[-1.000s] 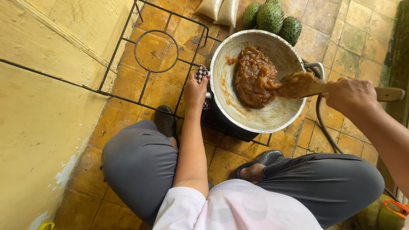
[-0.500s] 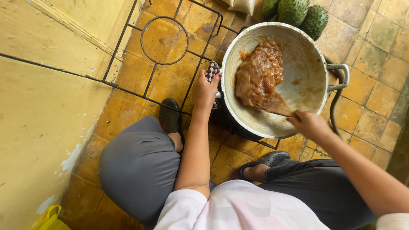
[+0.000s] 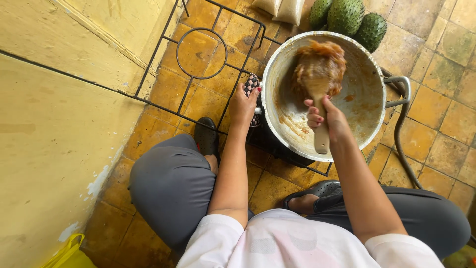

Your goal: Stirring a thick brown mixture in a large pan using a wooden spatula over a portable stove

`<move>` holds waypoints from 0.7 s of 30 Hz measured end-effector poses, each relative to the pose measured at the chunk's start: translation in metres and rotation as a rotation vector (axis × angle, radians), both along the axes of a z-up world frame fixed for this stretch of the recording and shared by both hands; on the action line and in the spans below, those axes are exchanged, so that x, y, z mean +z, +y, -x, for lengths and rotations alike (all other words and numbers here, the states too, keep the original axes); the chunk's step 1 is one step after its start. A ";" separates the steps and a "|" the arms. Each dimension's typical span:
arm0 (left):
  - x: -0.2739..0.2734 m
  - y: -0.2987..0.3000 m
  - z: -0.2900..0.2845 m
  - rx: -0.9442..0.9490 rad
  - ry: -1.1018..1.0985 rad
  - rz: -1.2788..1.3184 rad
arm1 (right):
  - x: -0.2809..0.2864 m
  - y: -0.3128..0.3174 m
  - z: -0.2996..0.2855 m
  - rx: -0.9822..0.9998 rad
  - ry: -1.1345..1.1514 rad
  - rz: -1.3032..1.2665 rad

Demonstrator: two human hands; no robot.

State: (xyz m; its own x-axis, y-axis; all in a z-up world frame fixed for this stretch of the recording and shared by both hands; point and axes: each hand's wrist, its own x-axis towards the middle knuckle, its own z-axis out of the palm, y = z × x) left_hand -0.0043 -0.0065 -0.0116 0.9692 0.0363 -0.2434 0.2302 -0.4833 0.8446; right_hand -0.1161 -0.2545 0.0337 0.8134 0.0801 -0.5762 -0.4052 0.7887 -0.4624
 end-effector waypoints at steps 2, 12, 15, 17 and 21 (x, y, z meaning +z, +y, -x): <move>-0.005 0.001 -0.002 0.002 -0.003 -0.004 | 0.005 -0.016 0.018 -0.059 -0.012 -0.138; -0.011 -0.002 -0.004 -0.001 0.018 -0.010 | 0.086 -0.024 0.101 -0.003 0.115 0.091; -0.002 -0.002 -0.002 -0.001 0.017 -0.008 | 0.107 -0.018 0.103 0.026 0.047 0.208; 0.002 -0.001 -0.002 -0.006 0.024 0.002 | 0.118 -0.027 0.098 0.110 -0.032 0.345; -0.004 0.001 -0.003 -0.024 0.037 -0.001 | 0.133 -0.025 0.082 0.110 -0.126 0.532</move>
